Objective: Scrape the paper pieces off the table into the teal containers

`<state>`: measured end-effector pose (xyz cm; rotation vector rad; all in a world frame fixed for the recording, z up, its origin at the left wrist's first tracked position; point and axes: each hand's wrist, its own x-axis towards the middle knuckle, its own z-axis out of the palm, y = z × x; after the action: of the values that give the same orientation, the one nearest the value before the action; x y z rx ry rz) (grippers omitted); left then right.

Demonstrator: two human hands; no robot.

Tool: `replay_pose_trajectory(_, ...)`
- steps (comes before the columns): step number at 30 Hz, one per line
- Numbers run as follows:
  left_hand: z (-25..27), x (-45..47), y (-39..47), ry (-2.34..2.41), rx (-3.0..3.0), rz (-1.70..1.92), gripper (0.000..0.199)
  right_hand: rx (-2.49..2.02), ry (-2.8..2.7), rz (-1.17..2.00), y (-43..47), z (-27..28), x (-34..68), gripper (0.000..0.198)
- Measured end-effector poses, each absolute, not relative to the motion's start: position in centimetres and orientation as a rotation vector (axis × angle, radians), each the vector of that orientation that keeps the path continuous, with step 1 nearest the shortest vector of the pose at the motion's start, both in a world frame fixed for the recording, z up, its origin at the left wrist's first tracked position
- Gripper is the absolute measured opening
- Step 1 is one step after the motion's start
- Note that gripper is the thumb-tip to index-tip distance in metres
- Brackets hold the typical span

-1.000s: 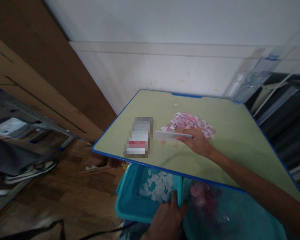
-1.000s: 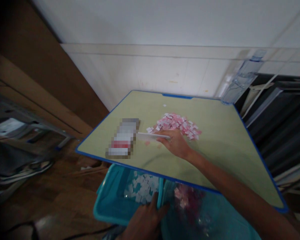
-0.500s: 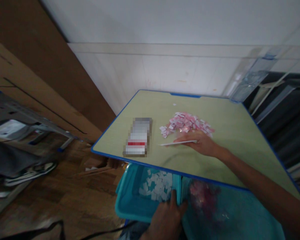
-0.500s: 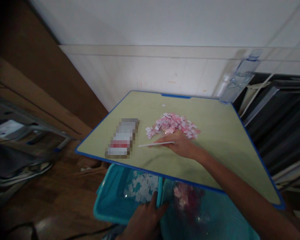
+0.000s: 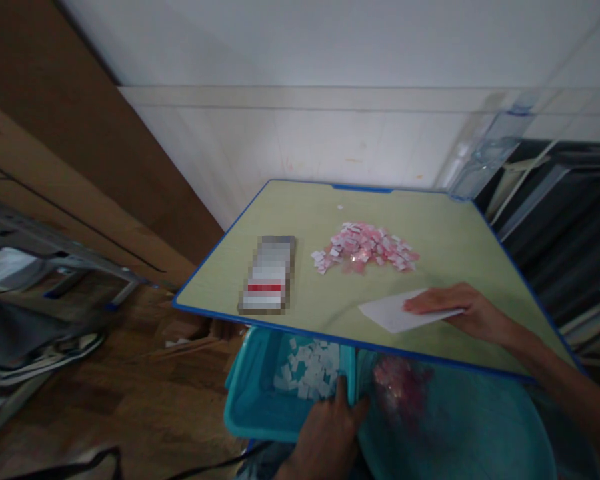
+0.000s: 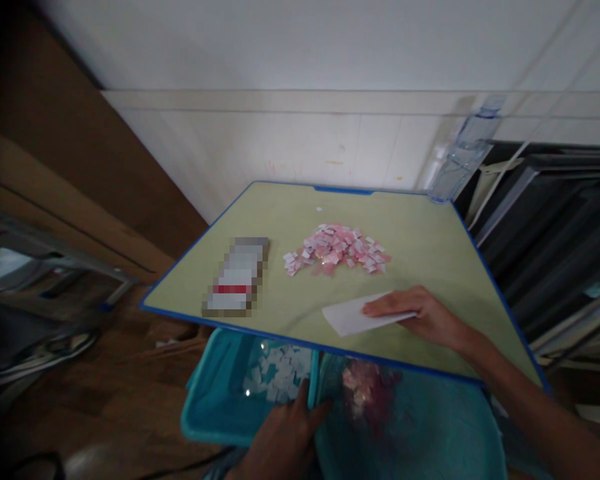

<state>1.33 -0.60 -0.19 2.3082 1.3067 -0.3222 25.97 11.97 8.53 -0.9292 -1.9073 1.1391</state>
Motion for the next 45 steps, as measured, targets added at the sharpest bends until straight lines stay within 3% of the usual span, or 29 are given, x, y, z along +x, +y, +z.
replay_pose_trajectory(6, -0.1, 1.3, -0.6, 1.325, 2.295, -0.345, 0.054, -1.183, -1.623, 1.056, 9.4, 8.1, 27.9, 0.029)
replay_pose_trajectory(14, 0.3, 1.3, -0.5, 1.327, 2.276, -0.314, 0.051, -1.365, -1.824, 0.850, 10.3, 10.4, 28.6, 0.021)
replay_pose_trajectory(23, -0.1, 1.2, -0.7, 1.310, 2.312, -0.290, 0.055, -1.208, -2.010, 0.562, 15.1, 10.2, 23.5, 0.019)
replay_pose_trajectory(35, -0.3, 1.2, -0.6, 1.286, 2.324, -0.332, 0.058, -1.256, -2.194, 0.841, 14.4, 11.4, 26.5, 0.030)
replay_pose_trajectory(45, -0.9, 1.2, -0.5, 1.295, 2.303, -0.360, 0.064, -1.325, -1.930, 0.497, 16.1, 9.4, 23.9, 0.028)
